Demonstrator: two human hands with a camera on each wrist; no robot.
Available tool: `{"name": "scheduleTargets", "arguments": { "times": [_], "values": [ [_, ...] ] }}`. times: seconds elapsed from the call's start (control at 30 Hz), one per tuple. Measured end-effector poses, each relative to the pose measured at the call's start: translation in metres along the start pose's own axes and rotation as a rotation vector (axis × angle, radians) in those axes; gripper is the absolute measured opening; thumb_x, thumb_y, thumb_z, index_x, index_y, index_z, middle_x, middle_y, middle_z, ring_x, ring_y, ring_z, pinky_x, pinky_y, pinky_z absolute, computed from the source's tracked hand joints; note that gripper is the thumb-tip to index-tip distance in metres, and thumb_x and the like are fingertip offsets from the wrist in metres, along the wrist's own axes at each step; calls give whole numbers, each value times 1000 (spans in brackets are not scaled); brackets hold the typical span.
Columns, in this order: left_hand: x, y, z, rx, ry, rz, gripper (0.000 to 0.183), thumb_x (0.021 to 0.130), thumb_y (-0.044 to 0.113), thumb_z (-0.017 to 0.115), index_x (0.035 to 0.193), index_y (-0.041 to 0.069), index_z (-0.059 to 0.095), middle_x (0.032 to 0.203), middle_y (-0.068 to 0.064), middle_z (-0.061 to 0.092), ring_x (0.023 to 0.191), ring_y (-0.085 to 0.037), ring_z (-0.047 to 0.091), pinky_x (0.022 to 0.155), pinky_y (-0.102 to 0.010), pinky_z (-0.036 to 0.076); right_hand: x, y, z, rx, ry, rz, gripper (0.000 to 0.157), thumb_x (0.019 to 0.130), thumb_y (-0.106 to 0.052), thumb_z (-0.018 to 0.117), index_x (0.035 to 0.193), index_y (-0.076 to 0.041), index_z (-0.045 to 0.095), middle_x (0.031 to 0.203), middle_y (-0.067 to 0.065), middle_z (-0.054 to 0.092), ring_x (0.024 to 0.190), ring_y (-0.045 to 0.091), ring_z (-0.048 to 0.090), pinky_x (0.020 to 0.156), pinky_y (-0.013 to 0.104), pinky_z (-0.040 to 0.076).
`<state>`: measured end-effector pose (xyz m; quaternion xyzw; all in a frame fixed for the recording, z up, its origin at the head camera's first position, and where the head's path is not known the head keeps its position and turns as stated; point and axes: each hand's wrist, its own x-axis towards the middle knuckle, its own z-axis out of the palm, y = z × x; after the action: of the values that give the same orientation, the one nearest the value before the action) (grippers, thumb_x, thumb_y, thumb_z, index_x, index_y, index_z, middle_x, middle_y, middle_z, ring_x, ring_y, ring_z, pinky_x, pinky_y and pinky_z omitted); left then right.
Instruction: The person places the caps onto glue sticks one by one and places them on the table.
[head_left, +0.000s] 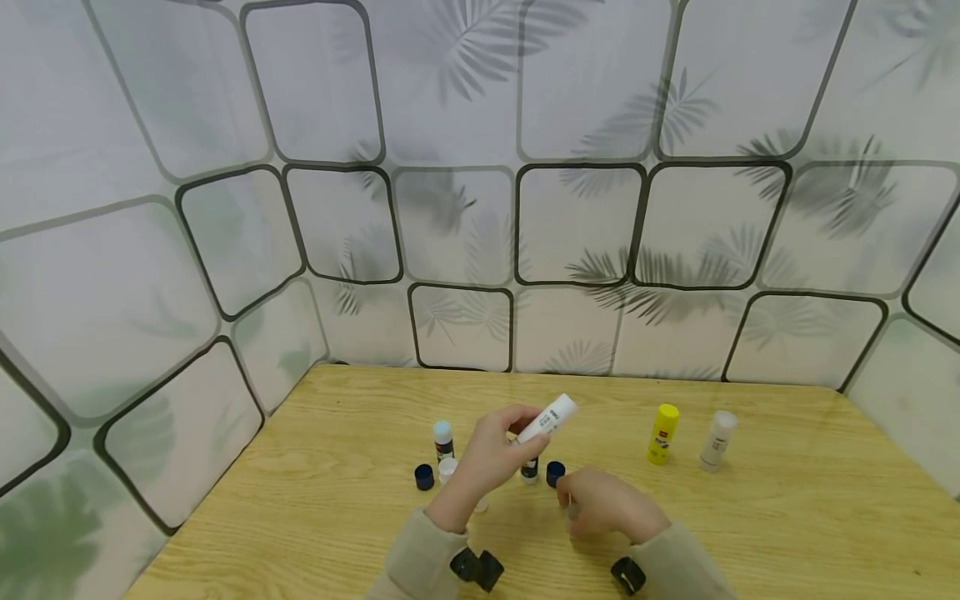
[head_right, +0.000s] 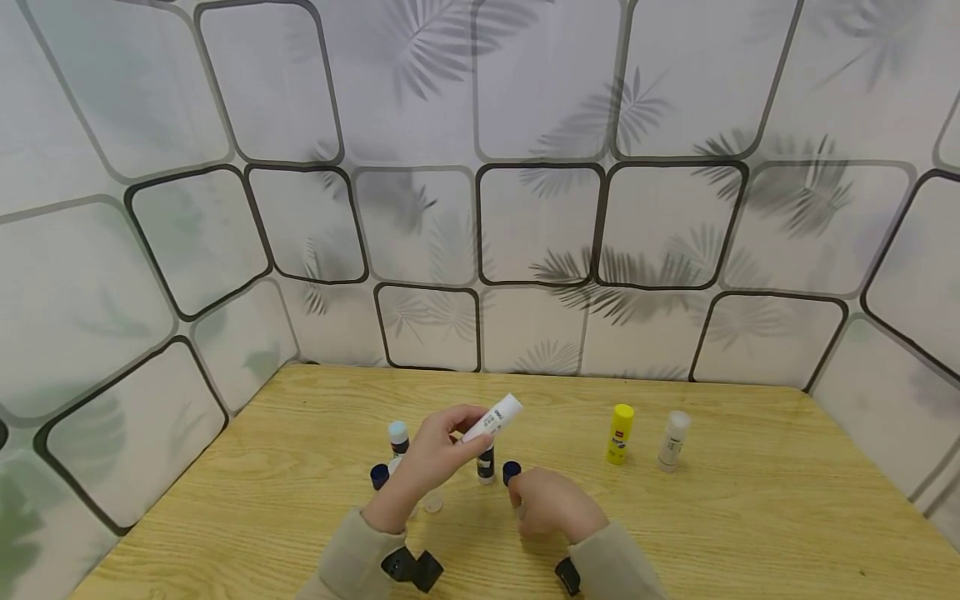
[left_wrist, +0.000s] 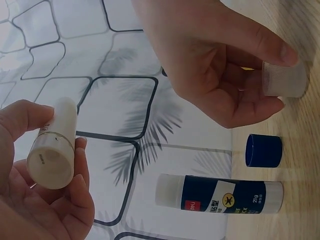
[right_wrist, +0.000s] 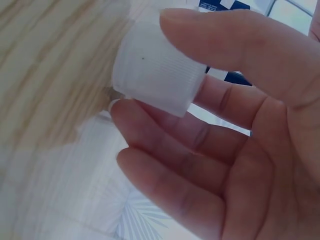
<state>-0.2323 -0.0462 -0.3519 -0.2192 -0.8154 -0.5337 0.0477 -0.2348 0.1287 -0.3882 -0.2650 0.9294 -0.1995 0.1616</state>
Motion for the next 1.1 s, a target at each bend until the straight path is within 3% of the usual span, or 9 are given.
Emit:
{"name": "scheduleTargets", "arguments": {
  "times": [0.6,0.83,0.97,1.1],
  "values": [
    [-1,-1,1,-12,-17,-2,29,84,19,62,110,9,60,91,0,60,77,-13,52,58,-24,46,0,4,-10,93,47,-55,25,62,5,65,85,-2,56,74,2,54,61,16,45,53,31,39],
    [-2,2,0,-23,-31,-4,29,84,20,61,111,9,60,93,0,60,78,-13,52,59,-24,46,-8,5,-22,108,155,-118,32,62,5,58,92,0,50,73,4,50,56,15,40,47,28,34],
    [-3,3,0,-32,-38,-5,29,84,19,61,111,9,60,93,0,60,78,-13,52,59,-24,46,-15,7,-31,110,240,-178,28,67,3,59,93,0,47,71,3,47,56,13,39,47,25,35],
    [-2,3,1,-33,-40,-7,28,84,19,62,110,8,60,92,0,60,78,-13,52,59,-24,46,-22,7,-41,92,298,-173,23,73,-1,59,92,-2,47,72,0,48,61,12,44,51,25,40]
  ]
}}
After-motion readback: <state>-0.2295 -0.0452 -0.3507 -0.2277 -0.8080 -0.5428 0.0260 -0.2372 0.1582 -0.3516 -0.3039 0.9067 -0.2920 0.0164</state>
